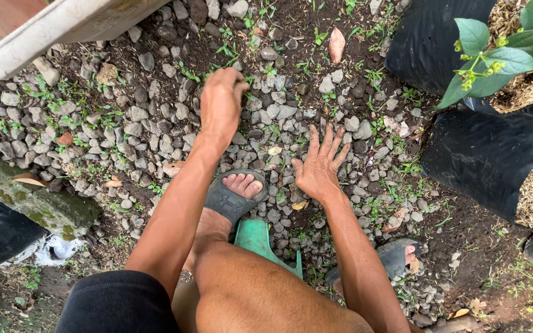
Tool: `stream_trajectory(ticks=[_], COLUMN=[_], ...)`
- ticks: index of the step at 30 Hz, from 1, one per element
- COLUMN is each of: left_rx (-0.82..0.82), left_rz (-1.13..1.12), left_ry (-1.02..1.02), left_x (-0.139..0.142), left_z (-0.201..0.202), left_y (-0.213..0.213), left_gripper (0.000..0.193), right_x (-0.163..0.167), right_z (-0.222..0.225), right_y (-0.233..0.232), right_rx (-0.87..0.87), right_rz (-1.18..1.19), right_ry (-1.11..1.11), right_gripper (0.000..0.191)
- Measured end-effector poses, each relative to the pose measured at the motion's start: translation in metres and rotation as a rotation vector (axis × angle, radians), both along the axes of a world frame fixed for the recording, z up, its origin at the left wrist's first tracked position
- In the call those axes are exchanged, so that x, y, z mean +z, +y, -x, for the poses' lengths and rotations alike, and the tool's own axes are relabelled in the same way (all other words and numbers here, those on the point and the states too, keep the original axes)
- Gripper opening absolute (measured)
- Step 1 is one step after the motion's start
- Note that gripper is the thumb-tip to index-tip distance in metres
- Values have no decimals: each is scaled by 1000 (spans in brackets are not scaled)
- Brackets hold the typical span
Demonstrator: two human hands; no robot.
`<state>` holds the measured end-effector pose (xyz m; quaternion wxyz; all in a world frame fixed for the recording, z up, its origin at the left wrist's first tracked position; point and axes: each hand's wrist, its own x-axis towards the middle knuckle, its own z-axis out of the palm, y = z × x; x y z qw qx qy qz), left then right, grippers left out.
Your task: The person weeds a gravel path between potted plants, using a hand hoe to loosen soil and pulling weeds by hand. The removed weeds are placed into a rectangular container.
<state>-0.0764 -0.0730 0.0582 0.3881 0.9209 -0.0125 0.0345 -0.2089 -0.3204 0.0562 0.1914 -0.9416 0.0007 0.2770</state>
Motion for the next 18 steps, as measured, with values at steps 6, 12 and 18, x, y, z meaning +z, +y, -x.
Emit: stream_trajectory(ticks=[6,12,18], left_rx=[-121,277,62], left_rz=[-180,166,-226], left_ry=[12,108,7], left_x=[-28,-22,-12], left_z=[-2,1,8], left_y=[-4,22,36], left_gripper=[26,20,39], right_x=[0,1,3], right_z=[-1,0,-1], right_y=[0,1,2], right_rx=[8,20,-12], right_rz=[-1,19,-11], right_ry=[-4,-16,-6], right_gripper=[94,93,95])
